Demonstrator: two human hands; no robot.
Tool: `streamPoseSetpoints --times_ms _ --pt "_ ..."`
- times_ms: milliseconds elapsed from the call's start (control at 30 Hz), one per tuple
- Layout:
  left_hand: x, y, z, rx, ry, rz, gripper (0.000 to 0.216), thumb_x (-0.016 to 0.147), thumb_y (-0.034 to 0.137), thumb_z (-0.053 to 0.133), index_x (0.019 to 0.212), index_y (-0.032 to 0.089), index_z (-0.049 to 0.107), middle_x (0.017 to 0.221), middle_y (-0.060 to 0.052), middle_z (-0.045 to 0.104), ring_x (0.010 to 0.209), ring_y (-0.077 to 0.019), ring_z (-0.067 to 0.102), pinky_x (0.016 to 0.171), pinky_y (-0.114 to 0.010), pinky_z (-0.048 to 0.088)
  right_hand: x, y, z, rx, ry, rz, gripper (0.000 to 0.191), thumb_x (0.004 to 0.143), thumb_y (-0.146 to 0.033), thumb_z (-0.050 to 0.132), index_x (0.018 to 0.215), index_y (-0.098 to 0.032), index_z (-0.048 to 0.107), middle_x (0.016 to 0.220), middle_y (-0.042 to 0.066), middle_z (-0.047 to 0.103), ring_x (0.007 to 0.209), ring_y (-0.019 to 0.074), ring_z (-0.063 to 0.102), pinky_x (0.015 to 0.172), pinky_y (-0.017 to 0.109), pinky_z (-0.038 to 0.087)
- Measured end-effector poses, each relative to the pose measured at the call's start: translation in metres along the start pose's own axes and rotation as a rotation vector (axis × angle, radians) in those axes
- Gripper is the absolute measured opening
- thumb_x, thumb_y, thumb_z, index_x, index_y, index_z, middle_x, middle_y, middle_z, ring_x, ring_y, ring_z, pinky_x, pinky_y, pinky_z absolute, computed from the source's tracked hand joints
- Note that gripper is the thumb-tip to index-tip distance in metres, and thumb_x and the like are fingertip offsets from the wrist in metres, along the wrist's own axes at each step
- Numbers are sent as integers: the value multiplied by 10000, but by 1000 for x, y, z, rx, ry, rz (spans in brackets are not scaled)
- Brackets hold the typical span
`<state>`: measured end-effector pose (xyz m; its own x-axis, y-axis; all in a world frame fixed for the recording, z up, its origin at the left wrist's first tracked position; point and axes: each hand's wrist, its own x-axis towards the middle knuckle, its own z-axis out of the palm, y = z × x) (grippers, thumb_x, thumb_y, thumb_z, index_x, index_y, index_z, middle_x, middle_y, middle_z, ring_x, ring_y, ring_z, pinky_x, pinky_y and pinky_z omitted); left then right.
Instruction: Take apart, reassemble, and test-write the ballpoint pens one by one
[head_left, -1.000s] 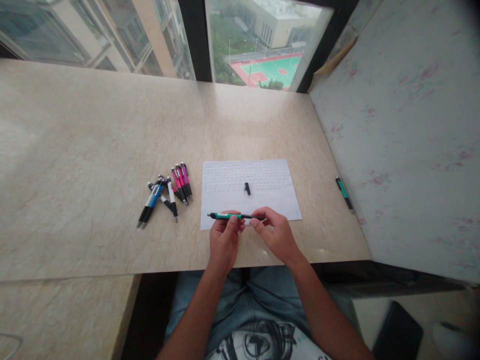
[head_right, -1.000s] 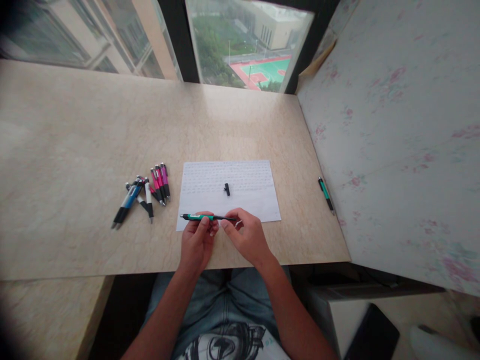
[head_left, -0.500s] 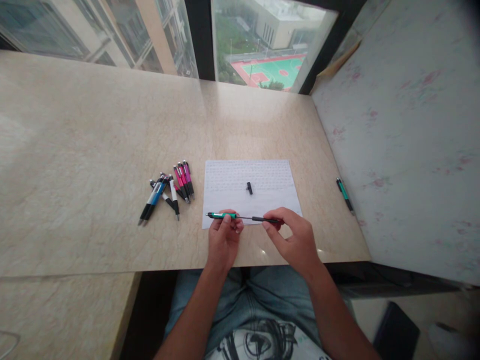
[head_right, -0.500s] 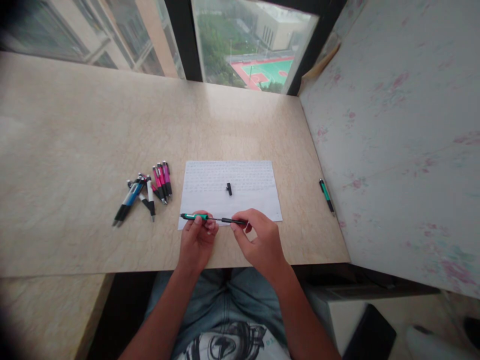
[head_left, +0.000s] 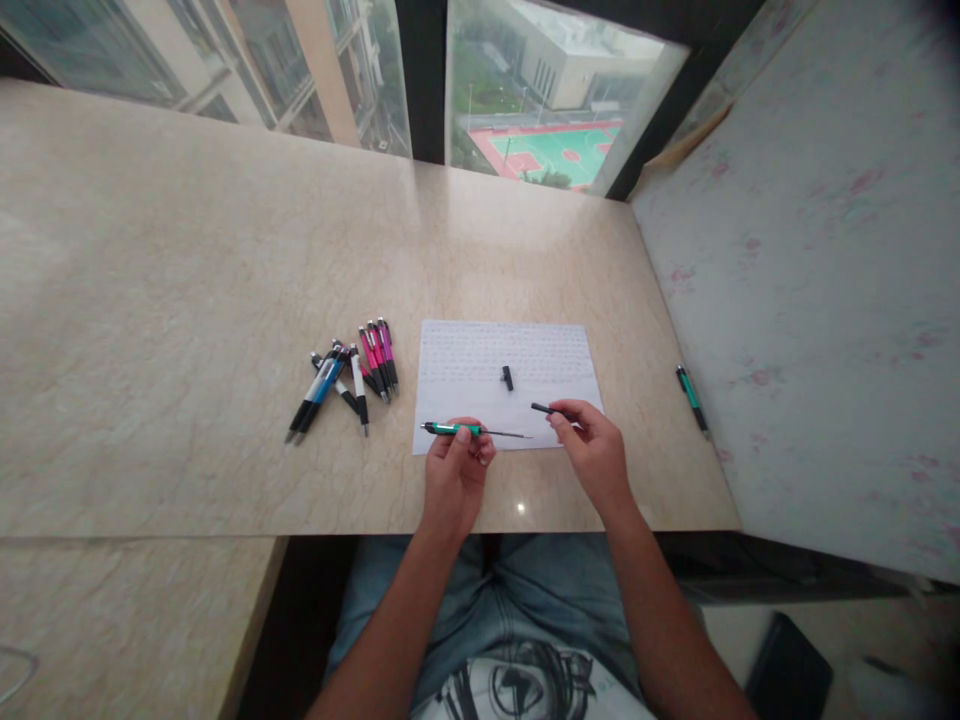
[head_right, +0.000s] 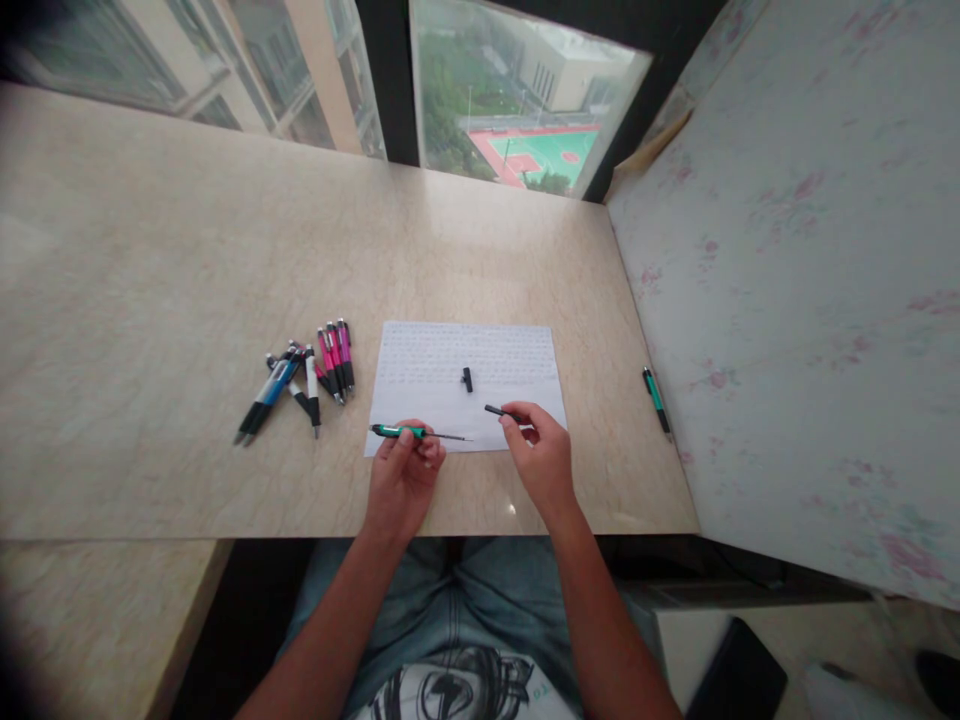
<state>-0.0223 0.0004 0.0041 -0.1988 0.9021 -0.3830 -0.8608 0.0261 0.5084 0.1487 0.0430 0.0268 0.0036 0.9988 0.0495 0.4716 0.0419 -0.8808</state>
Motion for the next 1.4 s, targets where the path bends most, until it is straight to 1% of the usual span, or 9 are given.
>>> streamPoseSetpoints --times_ms 167,333,533,667,767,900,1100,1267,1400 --pt "-1 1 1 -11 -3 -3 219 713 303 825 829 160 706 768 -10 644 647 -74 576 604 -198 463 31 10 29 -325 48 -203 228 899 -236 518 1014 -161 700 981 110 726 810 211 651 701 336 525" --pt "-1 1 1 -6 -12 -10 232 701 299 833 833 155 706 776 -16 655 655 -81 588 605 -204 460 45 6 44 -486 49 -282 283 903 -222 504 1112 -166 688 1027 118 724 899 237 649 821 375 508" --pt "-1 -1 0 31 -6 0 229 704 303 830 833 153 715 779 -18 652 657 -84 585 601 -205 458 29 -5 29 -197 16 -155 247 932 -304 509 1025 -181 703 986 85 731 732 175 645 666 305 508" --pt "0 -3 1 77 1 14 239 697 308 835 835 152 718 760 -15 649 663 -88 593 600 -199 461 9 -18 11 73 -236 -43 311 975 -378 458 934 -190 702 822 46 726 700 159 649 606 267 492" --pt "0 -5 1 124 -3 26 225 719 308 821 848 155 717 738 -11 654 664 -85 601 610 -188 466 -3 -27 3 37 -357 -143 212 937 -325 542 883 -191 698 760 28 703 683 149 632 614 257 486" --pt "-2 -7 2 212 -60 44 185 771 297 780 870 160 706 797 -34 705 688 -91 626 664 -200 487 -6 -31 -2 -98 -326 -285 112 893 -231 588 855 -188 683 751 26 677 652 138 593 602 254 474" --pt "-2 -7 2 244 -105 46 189 791 290 763 917 176 681 839 -51 739 685 -108 660 669 -218 507 -4 -29 -10 -141 -318 -309 110 888 -214 573 845 -204 674 746 27 661 684 149 602 585 252 480" --pt "1 -7 1 166 -35 50 212 765 290 788 913 191 675 859 -37 738 730 -105 681 714 -211 529 -6 -10 -20 -115 -207 -185 119 869 -258 586 838 -207 689 809 47 708 711 165 640 597 267 508" --pt "1 -6 1 155 -16 50 218 760 293 791 914 187 677 860 -38 735 724 -103 681 717 -211 538 5 7 -13 -167 -62 -48 146 849 -294 602 823 -198 709 797 51 724 711 185 664 591 279 511"
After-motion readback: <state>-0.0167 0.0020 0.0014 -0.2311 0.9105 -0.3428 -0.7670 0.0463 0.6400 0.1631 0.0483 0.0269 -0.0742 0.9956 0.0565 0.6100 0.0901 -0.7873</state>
